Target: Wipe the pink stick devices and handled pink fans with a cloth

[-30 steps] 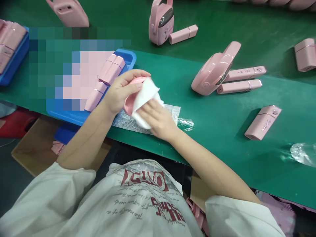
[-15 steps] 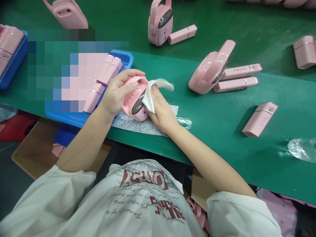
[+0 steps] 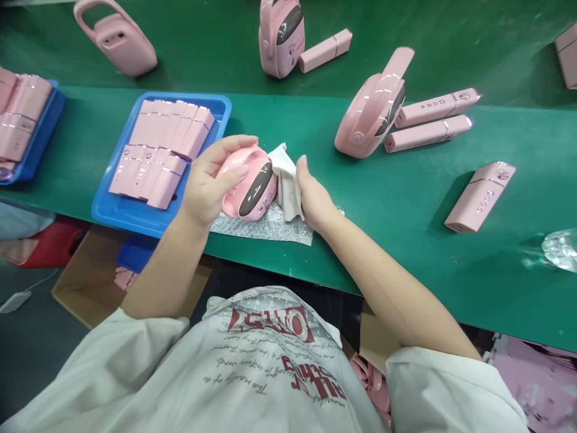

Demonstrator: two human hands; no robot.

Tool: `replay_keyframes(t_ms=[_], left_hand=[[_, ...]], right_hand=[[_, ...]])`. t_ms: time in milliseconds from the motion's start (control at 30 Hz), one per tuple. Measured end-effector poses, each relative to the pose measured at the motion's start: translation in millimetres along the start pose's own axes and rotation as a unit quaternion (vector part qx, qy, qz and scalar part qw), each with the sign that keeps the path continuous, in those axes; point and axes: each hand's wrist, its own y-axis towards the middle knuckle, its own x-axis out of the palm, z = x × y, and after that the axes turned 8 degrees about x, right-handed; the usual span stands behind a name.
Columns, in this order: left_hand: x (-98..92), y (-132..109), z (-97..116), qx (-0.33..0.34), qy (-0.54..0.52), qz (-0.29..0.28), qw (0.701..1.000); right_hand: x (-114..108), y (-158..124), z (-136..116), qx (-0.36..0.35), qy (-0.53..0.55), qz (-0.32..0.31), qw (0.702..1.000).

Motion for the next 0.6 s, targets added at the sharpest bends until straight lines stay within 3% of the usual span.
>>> replay_keyframes(t_ms=[167,333,533,600], left_hand=[[-2.4,-19,-1,0.047,0.013,0.011,0.999],[-9.9,-34,-5,0.087,0.040,0.007,0.995],[-0.9,-46,5,0.109,0.049,-0.022,0.993],[1.4,-49,7,0.119,0.044,-0.016,0.992]], right_hand=[[-3,0,-5,0.052,0.131,-0.099,0.985],[-1,-1,-1,0.087,0.191,-0.135,0.968],[0,-3,0,0.084,0.167,-0.138,0.973],[-2,-3,-2,0.029,0.107,-0.118,0.987]])
